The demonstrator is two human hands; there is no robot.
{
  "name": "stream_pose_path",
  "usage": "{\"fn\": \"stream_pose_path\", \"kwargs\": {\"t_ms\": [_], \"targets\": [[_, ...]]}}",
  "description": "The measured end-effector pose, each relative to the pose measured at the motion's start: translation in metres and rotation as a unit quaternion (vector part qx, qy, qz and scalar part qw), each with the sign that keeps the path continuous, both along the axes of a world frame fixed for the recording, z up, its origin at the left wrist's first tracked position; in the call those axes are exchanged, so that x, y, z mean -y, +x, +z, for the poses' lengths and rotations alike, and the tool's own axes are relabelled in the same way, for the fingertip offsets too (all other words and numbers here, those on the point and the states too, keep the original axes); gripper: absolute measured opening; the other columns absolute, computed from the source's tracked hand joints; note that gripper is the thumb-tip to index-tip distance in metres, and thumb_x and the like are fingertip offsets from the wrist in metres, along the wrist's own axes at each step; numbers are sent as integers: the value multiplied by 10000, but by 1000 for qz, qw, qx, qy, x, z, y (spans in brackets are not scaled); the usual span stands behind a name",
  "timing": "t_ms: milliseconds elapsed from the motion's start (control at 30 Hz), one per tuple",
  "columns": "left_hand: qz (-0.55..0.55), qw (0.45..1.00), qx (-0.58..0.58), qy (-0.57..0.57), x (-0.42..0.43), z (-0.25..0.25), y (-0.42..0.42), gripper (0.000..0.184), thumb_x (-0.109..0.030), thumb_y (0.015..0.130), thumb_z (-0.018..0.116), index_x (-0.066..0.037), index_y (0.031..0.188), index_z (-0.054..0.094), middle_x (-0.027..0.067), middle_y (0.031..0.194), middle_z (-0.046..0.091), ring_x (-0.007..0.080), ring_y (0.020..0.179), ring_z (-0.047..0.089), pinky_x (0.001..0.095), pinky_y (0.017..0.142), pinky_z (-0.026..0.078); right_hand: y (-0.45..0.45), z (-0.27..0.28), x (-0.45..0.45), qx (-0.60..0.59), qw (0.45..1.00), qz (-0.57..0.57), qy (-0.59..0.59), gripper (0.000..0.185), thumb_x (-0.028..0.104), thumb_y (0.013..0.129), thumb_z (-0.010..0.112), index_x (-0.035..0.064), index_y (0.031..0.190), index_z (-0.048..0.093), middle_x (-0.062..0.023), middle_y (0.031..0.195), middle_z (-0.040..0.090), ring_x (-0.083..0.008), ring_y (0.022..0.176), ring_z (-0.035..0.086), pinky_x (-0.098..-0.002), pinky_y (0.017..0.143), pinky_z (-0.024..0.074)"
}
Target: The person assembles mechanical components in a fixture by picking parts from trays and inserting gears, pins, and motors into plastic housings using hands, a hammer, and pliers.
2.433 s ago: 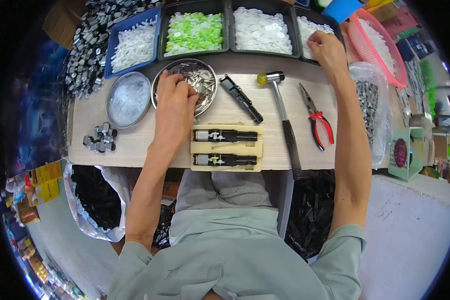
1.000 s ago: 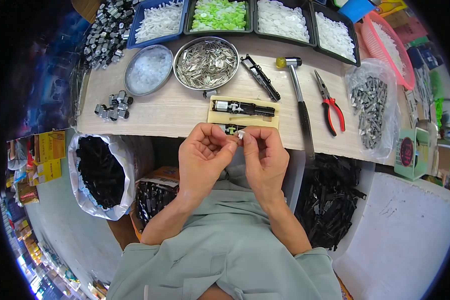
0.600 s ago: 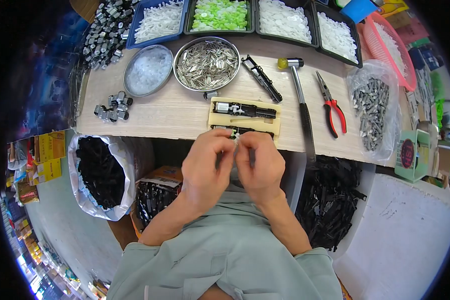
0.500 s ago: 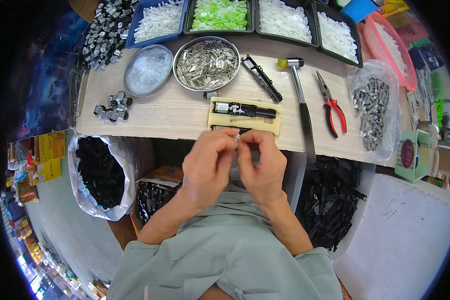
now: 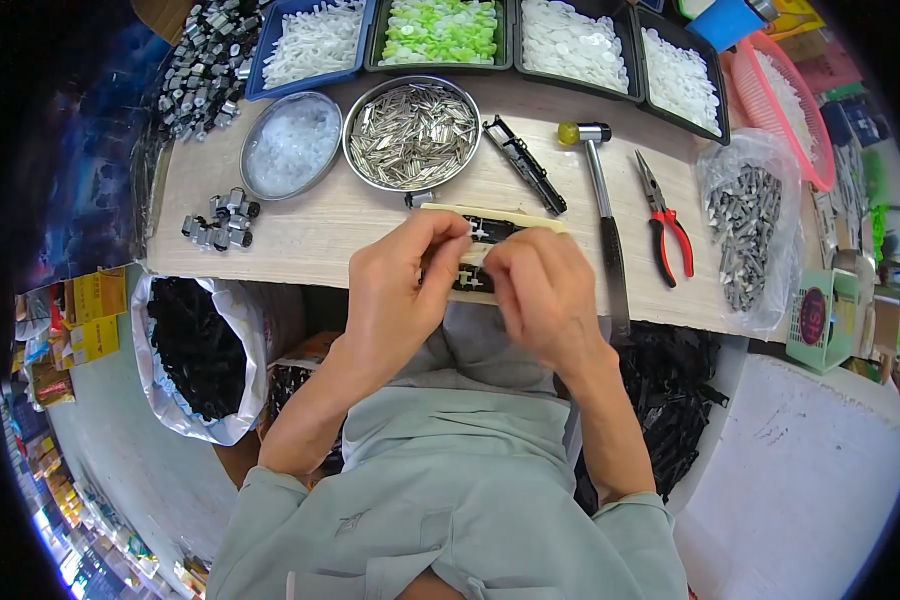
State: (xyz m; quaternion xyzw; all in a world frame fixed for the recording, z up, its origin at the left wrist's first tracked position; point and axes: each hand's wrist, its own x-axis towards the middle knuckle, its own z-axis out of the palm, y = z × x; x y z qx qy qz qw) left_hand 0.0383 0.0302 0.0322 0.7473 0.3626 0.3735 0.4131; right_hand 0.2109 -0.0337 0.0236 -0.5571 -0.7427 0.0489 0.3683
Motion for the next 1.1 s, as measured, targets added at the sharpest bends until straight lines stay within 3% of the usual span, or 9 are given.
{"fn": "stream_pose_path", "kwargs": {"t_ms": [133,333,433,600,700,833,933,1067,1100], "targets": [[20,980,-1,196,0,-19,0,174,8,843,719,-4,1010,673,128,1003,704,355,989,687,401,860,575,13,-8,-16,75,995,-57,-28,178,7,773,710,42,910,603,-103,848,595,-301,736,576,-405,670,451],[-68,953,-117,273,7,-28,-3,283,-147,764,790,-50,1007,684,65,1112,708,348,1280,557,626,1129,326,18,3,-27,119,990,3,-76,123,41,817,679,48,905,594,-96,832,578,-293,762,574,-399,696,439],[-77,942,-150,290,7,-34,0,292,-196,768,787,-61,1004,682,44,1153,700,339,1318,531,631,1168,249,21,5,-31,110,990,21,-91,113,51,824,680,46,895,593,-96,830,577,-297,773,577,-398,698,438],[-65,938,-188,283,13,-38,4,318,-216,766,786,-78,1033,680,44,1220,677,338,1331,519,654,1156,248,25,5,-30,63,991,27,-116,70,19,847,665,28,897,617,-106,835,589,-306,783,587,-392,700,455],[-55,942,-188,272,18,-39,6,334,-218,765,789,-74,1045,677,55,1243,665,341,1325,523,670,1144,256,39,3,-32,-64,993,3,-97,83,-19,871,634,12,947,645,-116,867,617,-283,792,602,-362,707,472],[-74,942,-156,287,15,-46,5,325,-213,780,784,-52,1042,677,88,1219,671,340,1305,540,681,1135,267,100,7,-49,-110,972,-200,-51,149,2,909,630,19,1044,692,-87,959,659,-198,863,631,-322,727,477],[-88,937,-168,292,9,-38,9,312,-213,791,779,-37,1031,682,114,1187,681,336,1295,552,688,1132,269,114,25,-60,-60,971,-225,-61,163,17,923,637,40,1068,706,-70,993,658,-180,885,635,-320,746,479],[-88,937,-176,290,10,-34,12,303,-214,797,775,-31,1023,689,118,1173,687,335,1295,556,670,1137,283,77,28,-53,82,991,59,-85,434,-95,686,592,43,1083,702,-115,1054,659,-326,1019,617,-416,883,501],[-85,937,-175,290,12,-35,10,303,-213,795,775,-30,1021,689,119,1182,686,337,1298,555,662,1140,286,60,27,-47,89,987,84,-104,424,-80,672,613,44,1067,702,-97,1043,656,-308,1009,619,-404,886,497]]}}
